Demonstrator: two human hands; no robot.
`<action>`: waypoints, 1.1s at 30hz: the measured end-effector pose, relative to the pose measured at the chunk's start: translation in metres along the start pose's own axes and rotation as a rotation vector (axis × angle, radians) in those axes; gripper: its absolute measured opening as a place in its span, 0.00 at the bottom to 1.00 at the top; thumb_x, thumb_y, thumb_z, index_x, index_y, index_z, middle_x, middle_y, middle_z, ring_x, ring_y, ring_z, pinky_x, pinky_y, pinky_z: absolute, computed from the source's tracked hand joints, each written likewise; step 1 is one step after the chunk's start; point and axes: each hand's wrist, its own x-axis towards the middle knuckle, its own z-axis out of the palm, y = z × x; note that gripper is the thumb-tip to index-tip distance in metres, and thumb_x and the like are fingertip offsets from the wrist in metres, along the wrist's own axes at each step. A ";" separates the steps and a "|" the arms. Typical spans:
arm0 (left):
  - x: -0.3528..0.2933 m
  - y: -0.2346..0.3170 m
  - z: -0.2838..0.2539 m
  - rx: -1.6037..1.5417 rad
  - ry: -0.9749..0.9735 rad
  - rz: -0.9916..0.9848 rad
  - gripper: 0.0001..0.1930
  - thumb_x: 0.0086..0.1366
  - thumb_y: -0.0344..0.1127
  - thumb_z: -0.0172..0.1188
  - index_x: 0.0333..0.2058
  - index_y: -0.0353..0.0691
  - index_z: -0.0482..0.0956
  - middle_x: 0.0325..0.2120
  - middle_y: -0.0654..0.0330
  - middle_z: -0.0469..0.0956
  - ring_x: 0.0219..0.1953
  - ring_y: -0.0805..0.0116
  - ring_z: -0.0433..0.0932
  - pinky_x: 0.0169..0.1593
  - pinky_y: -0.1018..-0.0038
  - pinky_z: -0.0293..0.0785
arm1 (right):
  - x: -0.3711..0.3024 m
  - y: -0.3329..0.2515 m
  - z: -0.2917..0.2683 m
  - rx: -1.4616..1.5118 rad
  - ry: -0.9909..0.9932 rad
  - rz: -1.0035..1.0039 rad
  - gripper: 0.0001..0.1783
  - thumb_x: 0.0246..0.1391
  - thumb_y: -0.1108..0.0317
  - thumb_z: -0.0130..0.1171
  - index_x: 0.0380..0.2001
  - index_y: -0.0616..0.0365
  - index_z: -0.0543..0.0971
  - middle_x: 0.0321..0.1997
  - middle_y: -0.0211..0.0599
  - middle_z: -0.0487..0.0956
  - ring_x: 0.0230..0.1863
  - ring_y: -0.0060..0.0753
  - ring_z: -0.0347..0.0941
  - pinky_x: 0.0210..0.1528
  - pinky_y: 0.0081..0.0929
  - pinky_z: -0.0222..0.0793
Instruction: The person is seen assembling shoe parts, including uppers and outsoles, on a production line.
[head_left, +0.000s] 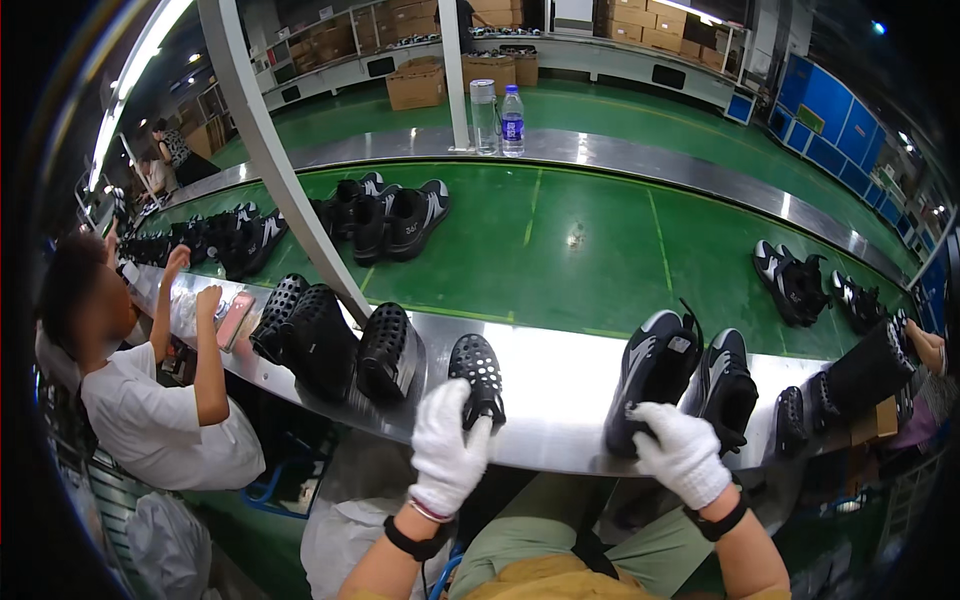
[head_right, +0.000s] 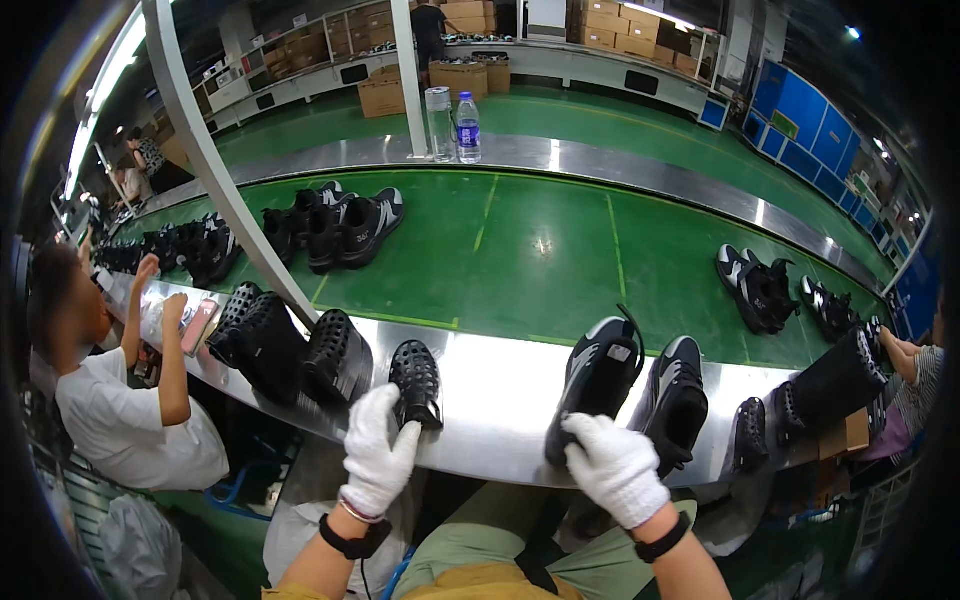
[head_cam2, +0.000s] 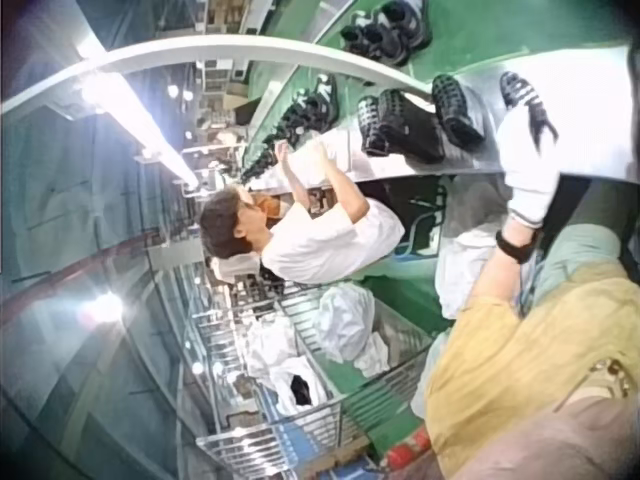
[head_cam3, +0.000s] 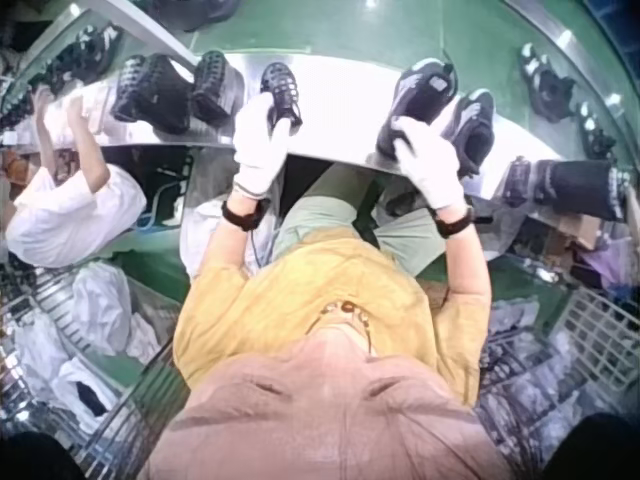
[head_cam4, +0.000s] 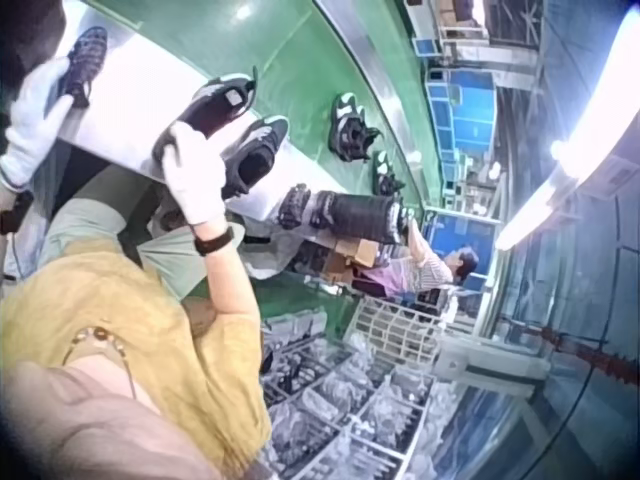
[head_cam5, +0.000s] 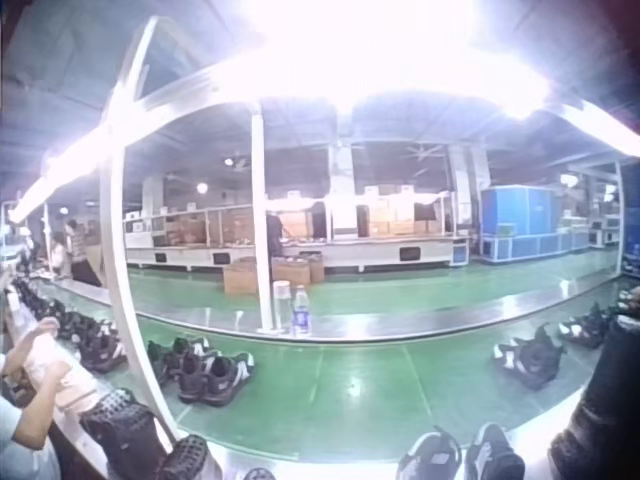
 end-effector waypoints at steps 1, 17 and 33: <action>0.001 -0.011 -0.005 0.037 -0.032 -0.017 0.35 0.51 0.30 0.70 0.58 0.32 0.68 0.54 0.43 0.71 0.57 0.42 0.69 0.61 0.53 0.67 | 0.002 0.002 -0.010 -0.010 -0.064 0.058 0.17 0.46 0.69 0.67 0.42 0.54 0.78 0.38 0.42 0.80 0.38 0.50 0.80 0.39 0.40 0.76; -0.036 -0.039 0.022 0.025 -0.216 -0.122 0.39 0.48 0.22 0.62 0.62 0.33 0.65 0.60 0.42 0.66 0.62 0.40 0.65 0.66 0.55 0.63 | 0.097 -0.103 0.120 0.152 -0.109 -0.225 0.19 0.42 0.71 0.62 0.40 0.62 0.73 0.40 0.57 0.76 0.43 0.59 0.76 0.45 0.49 0.74; 0.036 0.075 -0.030 -1.529 -0.251 -0.638 0.42 0.59 0.50 0.67 0.63 0.28 0.61 0.50 0.45 0.77 0.49 0.56 0.81 0.52 0.64 0.80 | 0.004 -0.090 0.021 0.452 0.219 -0.489 0.32 0.33 0.73 0.73 0.47 0.60 0.75 0.46 0.51 0.74 0.46 0.53 0.75 0.47 0.41 0.75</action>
